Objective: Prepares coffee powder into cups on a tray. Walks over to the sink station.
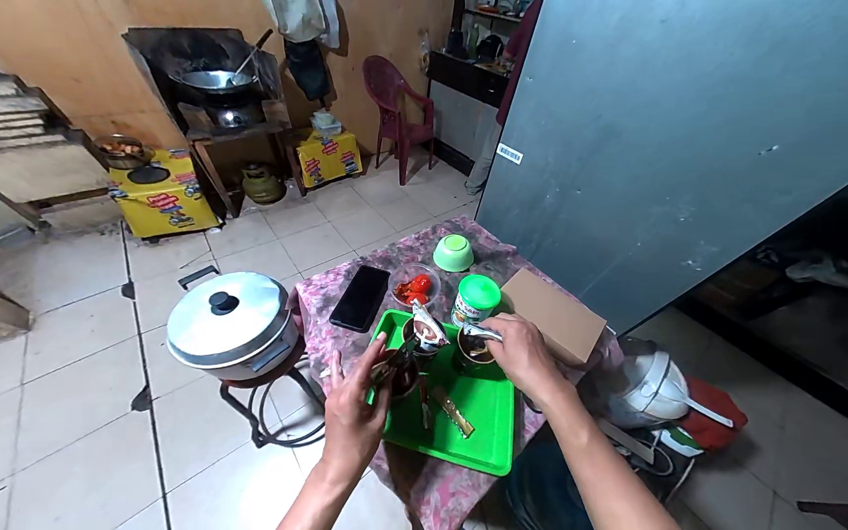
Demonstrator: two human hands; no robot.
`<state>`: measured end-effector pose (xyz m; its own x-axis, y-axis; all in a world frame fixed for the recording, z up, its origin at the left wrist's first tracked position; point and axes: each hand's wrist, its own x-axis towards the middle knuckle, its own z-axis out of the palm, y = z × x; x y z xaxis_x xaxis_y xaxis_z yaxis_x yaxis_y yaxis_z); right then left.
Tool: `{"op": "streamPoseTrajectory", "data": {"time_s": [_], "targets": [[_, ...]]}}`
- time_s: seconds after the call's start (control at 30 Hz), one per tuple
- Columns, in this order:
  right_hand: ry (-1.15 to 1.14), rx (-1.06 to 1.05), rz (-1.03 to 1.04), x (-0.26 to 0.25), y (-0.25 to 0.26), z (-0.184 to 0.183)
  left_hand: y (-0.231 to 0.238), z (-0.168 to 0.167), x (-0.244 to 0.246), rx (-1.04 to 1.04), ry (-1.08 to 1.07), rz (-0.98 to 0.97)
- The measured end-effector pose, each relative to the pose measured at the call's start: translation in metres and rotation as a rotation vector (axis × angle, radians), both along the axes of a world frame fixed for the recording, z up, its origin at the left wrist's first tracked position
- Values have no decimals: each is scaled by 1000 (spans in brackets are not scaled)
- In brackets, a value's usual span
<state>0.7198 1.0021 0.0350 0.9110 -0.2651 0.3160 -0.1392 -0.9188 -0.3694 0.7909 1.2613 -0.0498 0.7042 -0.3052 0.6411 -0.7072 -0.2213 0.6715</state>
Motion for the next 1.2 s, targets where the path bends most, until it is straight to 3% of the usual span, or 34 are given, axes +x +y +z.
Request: {"op": "streamPoseTrajectory", "data": {"time_s": [0.17,0.33,0.5,0.87,0.97,1.07,1.2], "targets": [[-10,-1,-96,7,0,-3,0,2,-2,-15,67,53],[-25,38,12,1,-2,-5,-3,6,2,-21,-23,84],[-40,30,-92,6,-2,-5,-5,9,-4,-24,7,55],[19,44,-87,8,-4,-3,-7,8,-2,12,29,66],[35,166,-83,1,-10,3,-7,11,1,-21,49,61],[-51,409,-224,-10,-21,10,-6,18,-1,-181,184,-33],[-349,998,-262,-36,-36,-1,-4,41,-8,-542,554,-29]]}}
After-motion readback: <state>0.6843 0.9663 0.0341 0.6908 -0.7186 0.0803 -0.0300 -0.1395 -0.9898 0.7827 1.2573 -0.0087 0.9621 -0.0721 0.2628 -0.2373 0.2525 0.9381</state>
